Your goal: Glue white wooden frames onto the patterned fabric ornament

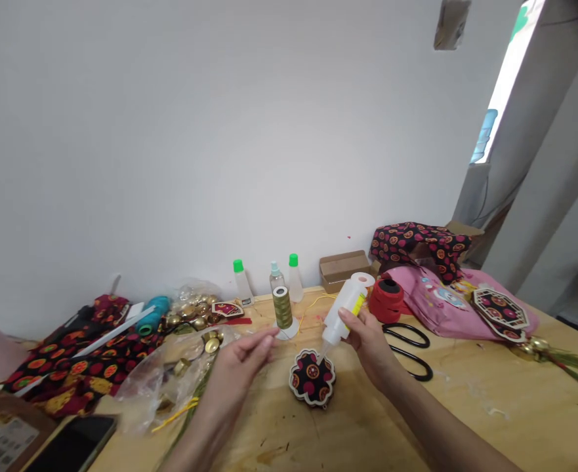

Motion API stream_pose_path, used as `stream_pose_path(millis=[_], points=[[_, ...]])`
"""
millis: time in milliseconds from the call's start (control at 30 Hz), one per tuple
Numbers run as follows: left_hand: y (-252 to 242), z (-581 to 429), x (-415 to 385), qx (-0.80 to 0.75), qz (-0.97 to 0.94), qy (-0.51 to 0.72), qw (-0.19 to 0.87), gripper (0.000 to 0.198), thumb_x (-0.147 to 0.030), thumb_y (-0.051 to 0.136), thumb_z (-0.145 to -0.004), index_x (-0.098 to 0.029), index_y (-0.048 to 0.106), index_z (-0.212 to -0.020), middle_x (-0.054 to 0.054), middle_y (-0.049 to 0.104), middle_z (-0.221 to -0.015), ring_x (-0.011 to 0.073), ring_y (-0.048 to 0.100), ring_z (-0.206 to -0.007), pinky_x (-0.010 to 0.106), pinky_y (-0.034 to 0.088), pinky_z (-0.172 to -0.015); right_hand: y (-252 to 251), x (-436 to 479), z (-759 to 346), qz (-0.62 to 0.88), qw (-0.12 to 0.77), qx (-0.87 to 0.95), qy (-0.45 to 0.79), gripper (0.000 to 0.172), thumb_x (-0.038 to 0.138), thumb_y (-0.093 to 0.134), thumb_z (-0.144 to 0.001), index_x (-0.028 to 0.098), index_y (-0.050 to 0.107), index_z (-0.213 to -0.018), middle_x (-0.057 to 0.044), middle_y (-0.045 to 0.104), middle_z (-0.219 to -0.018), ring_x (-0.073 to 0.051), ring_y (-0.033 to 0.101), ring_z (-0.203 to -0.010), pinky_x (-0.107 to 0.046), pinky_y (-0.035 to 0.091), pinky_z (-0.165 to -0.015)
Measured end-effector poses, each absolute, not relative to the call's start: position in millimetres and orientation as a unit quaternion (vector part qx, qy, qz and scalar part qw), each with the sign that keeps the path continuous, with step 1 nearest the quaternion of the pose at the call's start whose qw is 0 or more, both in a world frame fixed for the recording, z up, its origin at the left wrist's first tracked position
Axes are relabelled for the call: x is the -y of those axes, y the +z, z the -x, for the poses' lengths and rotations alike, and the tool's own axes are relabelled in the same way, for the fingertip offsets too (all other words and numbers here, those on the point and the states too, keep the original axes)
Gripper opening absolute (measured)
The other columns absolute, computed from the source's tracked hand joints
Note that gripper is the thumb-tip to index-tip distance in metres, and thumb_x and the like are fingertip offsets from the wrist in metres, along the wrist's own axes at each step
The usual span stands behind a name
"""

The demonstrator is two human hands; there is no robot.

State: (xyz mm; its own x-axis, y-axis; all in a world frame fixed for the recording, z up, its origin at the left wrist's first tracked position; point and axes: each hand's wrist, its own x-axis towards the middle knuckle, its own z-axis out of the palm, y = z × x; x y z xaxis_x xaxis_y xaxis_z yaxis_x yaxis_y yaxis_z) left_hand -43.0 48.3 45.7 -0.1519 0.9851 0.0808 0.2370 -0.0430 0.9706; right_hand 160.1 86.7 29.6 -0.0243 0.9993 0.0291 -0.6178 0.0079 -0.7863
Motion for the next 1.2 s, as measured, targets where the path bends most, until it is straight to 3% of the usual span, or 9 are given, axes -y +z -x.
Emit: stream_pose_path(millis=[167,333,567,800,1200], points=[[7.7,28.6,-60.7,-0.555,-0.591,0.437,0.389,0.023,-0.036,0.064,-0.064,-0.019,0.072,-0.077,0.003,0.073,-0.078,0.0184,0.063,-0.070,0.029,0.051,-0.069,36.7,-93.3,-155.5,0.340,0.640,0.390,0.568,0.029,0.023,0.080,-0.054,0.014,0.061,-0.074,-0.001,0.067,-0.068,-0.015,0.061,-0.063,-0.023,0.049,-0.057],[-14.0,33.9,-56.6,-0.546,-0.663,0.388,0.334,0.009,-0.027,0.062,-0.069,-0.025,0.071,-0.072,0.000,0.071,-0.072,0.0175,0.062,-0.070,0.027,0.048,-0.068,9.6,-86.1,-156.8,0.383,0.649,0.432,0.496,0.030,0.030,0.079,-0.054,0.016,0.061,-0.073,-0.004,0.069,-0.069,-0.018,0.062,-0.063,-0.025,0.048,-0.056],[-20.4,25.0,-53.4,-0.440,-0.811,0.315,0.221,0.022,-0.036,0.052,-0.081,-0.025,0.069,-0.072,0.002,0.068,-0.068,0.0167,0.060,-0.065,0.026,0.047,-0.060,-14.0,-81.5,-161.3,0.420,0.597,0.515,0.450,0.028,0.033,0.075,-0.058,0.016,0.062,-0.075,-0.004,0.066,-0.065,-0.018,0.060,-0.060,-0.026,0.048,-0.054],[-30.4,24.4,-57.9,-0.389,-0.851,0.327,0.131,0.018,-0.027,0.053,-0.082,-0.026,0.071,-0.080,0.004,0.068,-0.070,0.0165,0.060,-0.066,0.025,0.050,-0.056,-15.0,-78.5,-159.1,0.411,0.568,0.584,0.410,0.022,0.030,0.070,-0.063,0.017,0.062,-0.079,-0.002,0.064,-0.068,-0.017,0.058,-0.060,-0.025,0.047,-0.055],[-20.5,39.6,-57.8,-0.462,-0.785,0.380,0.157,0.016,-0.022,0.055,-0.081,-0.026,0.068,-0.089,0.001,0.066,-0.079,0.0141,0.063,-0.072,0.021,0.052,-0.063,-7.5,-72.1,-158.7,0.350,0.512,0.654,0.434,0.023,0.031,0.068,-0.066,0.015,0.061,-0.080,-0.004,0.064,-0.070,-0.018,0.059,-0.063,-0.027,0.047,-0.058]])
